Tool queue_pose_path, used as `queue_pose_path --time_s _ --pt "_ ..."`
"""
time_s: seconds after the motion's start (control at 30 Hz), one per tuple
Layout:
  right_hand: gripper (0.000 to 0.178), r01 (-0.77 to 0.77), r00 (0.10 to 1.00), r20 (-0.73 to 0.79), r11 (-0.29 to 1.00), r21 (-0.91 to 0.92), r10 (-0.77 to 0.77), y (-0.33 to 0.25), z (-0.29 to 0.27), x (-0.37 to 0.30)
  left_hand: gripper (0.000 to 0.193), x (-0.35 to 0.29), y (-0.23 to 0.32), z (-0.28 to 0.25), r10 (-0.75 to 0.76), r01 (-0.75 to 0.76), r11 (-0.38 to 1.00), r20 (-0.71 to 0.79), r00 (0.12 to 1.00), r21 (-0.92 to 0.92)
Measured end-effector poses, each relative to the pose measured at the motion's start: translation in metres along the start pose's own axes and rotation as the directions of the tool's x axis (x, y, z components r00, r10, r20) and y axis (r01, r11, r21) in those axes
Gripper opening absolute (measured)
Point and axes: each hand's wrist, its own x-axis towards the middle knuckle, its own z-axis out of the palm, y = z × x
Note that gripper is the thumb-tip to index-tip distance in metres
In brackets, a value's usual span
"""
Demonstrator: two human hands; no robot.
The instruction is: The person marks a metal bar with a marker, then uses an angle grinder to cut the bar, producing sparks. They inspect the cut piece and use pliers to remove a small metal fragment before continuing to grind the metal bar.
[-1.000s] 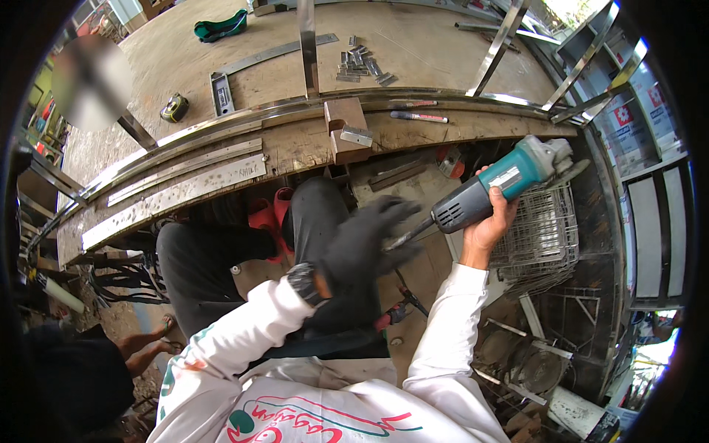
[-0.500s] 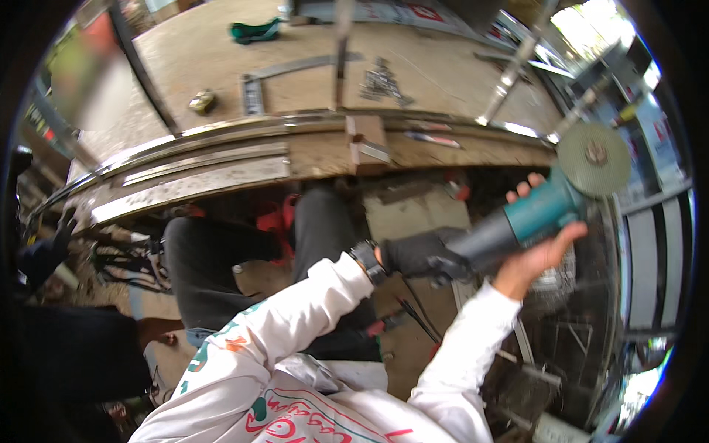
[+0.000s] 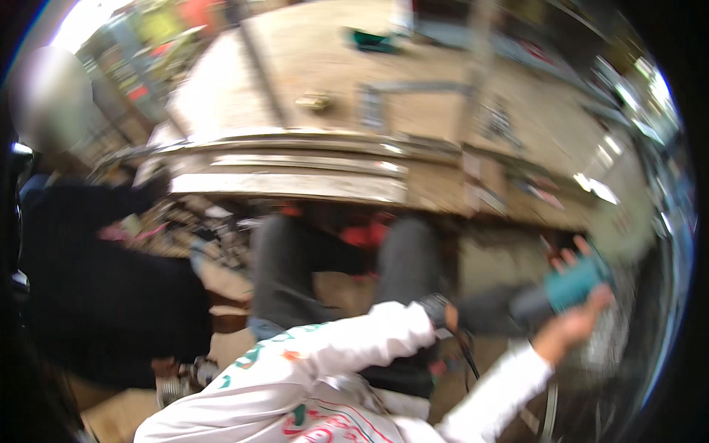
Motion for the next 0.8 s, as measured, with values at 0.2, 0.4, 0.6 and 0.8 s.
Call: queue_pose_path --time_s 0.2,0.4,0.6,0.8 --pt "0.084 -0.055 0.988 -0.138 0.995 0.082 0.066 -0.010 0.021 0.012 0.072 0.027 -0.011 0.002 -0.176 0.181 0.983 0.114 0.978 -0.033" --pt "0.070 -0.107 0.993 -0.052 0.993 -0.058 0.104 -0.027 0.028 0.021 0.073 0.028 -0.008 0.002 -0.127 0.107 0.971 0.085 0.988 0.212" --pt "0.062 -0.159 0.985 -0.094 0.963 -0.217 0.141 -0.033 -0.006 0.035 0.022 0.052 0.047 -0.117 0.319 -0.038 0.609 -0.200 0.926 0.792" --pt "0.081 -0.231 0.970 0.027 0.945 -0.231 0.243 0.003 0.007 0.016 0.016 0.053 0.047 -0.164 0.344 0.032 0.347 -0.159 0.925 0.937"
